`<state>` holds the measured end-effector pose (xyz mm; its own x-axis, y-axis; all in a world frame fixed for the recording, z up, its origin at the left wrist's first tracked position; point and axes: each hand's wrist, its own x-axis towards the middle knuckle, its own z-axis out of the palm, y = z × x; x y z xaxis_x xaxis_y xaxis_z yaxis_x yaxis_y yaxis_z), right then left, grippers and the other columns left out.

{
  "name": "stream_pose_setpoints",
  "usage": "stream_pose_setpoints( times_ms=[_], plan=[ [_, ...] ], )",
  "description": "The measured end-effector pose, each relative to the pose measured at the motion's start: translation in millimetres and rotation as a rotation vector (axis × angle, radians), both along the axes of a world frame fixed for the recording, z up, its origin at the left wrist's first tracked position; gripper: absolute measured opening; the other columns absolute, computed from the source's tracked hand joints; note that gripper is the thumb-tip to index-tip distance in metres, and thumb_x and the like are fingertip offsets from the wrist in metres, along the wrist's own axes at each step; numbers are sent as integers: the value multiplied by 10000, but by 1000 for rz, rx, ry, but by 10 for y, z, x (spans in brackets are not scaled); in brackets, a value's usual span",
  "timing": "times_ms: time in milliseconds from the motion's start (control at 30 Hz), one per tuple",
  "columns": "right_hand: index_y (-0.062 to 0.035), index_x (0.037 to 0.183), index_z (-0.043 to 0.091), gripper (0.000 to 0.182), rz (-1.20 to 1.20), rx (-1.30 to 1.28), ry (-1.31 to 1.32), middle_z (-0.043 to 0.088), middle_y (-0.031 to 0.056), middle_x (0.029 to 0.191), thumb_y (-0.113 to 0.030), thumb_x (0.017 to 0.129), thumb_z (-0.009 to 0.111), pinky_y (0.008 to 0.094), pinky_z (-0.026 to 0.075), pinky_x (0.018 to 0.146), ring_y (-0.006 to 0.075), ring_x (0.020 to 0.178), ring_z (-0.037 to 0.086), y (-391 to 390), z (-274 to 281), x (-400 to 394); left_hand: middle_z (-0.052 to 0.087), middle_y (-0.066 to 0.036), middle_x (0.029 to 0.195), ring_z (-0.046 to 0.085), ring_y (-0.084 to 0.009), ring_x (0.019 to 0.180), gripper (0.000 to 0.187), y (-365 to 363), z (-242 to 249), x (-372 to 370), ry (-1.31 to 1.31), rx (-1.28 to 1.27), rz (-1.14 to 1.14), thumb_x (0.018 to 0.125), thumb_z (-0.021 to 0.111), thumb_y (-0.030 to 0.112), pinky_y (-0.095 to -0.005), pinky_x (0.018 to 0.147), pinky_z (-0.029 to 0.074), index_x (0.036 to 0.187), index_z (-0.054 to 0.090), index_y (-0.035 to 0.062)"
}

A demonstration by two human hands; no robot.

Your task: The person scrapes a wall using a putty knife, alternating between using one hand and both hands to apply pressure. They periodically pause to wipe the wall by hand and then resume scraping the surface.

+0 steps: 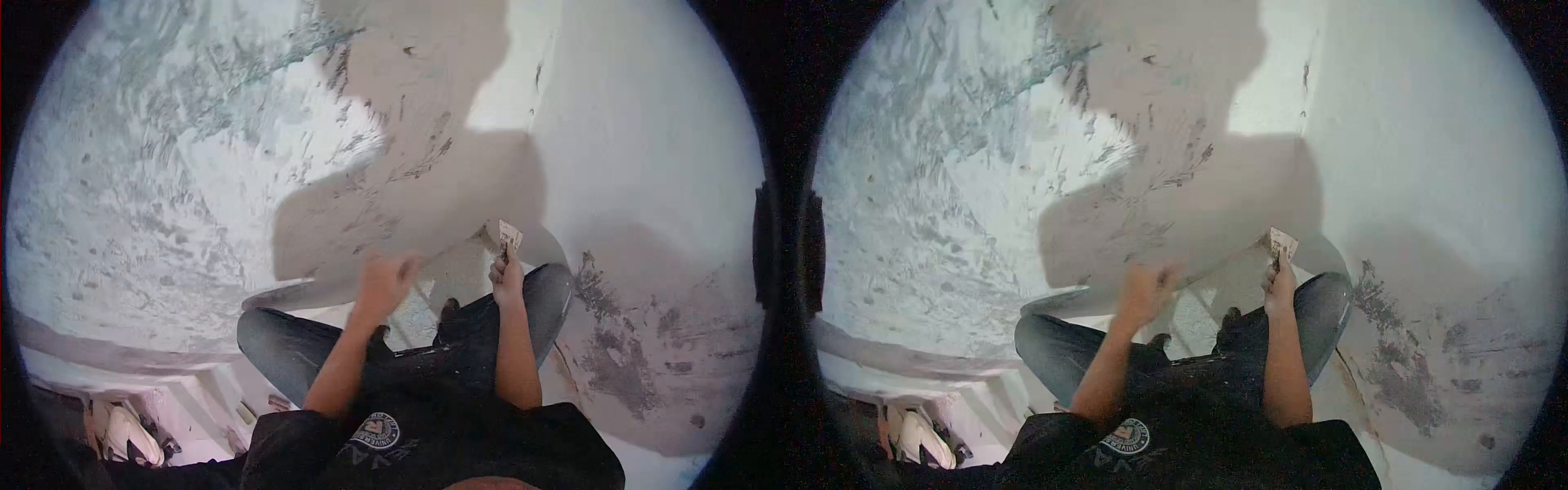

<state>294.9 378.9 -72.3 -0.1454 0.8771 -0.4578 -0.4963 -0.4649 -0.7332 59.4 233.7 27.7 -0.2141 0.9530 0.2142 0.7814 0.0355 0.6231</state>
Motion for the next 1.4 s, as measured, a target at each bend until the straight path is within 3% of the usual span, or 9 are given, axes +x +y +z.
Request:
stream_pose_setpoints(
  times_ms=[200,333,433,533,833,1067,1133,1167,1400],
  plan=[
    [-167,904,511,258,80,82,-3,308,-74,653,-392,1029,537,246,233,455,56,505,277,-316,257,-350,655,-112,811,602,-329,742,270,-588,10,-151,-195,412,309,986,538,256,-453,722,384,803,632,80],
    [-148,970,552,241,335,67,-41,426,-62,718,-385,999,579,237,320,509,60,575,405,-888,706,-802,684,-68,976,641,-248,939,268,-687,41,110,306,608,-29,956,581,389,-410,838,362,885,611,132],
    [-78,1238,587,405,544,18,-50,585,3,1033,-396,987,580,305,436,818,135,952,521,-1246,825,-967,700,-15,1061,630,-196,1093,288,-639,294,231,273,640,-67,924,609,443,-393,913,338,934,650,158],
    [-64,1234,585,346,635,714,-91,578,-1,1021,-332,1021,537,291,436,805,115,924,518,-1454,765,-1100,695,-6,1142,595,-159,1195,291,-684,329,100,365,447,-71,896,643,460,-393,972,310,973,679,182],
    [-111,1055,541,273,557,263,-181,408,-77,790,-375,1054,471,212,296,581,42,657,337,-1203,1138,-927,582,-12,696,495,-200,652,187,-1159,407,-523,168,695,601,907,598,143,-355,759,327,730,597,85],
    [-3,1373,471,491,575,352,-114,595,92,1191,-368,1044,474,340,481,909,196,1073,571,-1148,1214,-1046,669,-78,968,595,-279,954,336,-336,998,129,348,577,-132,907,636,415,-429,926,367,962,683,87],
    [5,1382,441,533,228,1560,-925,500,143,1353,-360,1006,542,410,422,1033,259,1235,494,-1033,751,-1054,685,-93,994,620,-314,970,421,21,1095,192,480,504,-377,910,596,473,-462,1037,328,1002,693,74],
    [13,1394,415,597,513,971,-565,384,189,1455,-344,954,604,446,354,1107,311,1343,383,-1008,1020,-1040,688,-102,992,629,-323,952,456,211,1133,208,569,494,-491,911,576,494,-473,1074,304,988,697,61],
    [23,1370,425,599,242,866,-254,398,201,1434,-338,933,619,458,347,1111,335,1332,392,-156,791,-1642,647,-168,823,613,-337,840,496,1304,1389,203,806,94,-704,880,580,497,-487,1027,340,862,681,12]
  ],
)
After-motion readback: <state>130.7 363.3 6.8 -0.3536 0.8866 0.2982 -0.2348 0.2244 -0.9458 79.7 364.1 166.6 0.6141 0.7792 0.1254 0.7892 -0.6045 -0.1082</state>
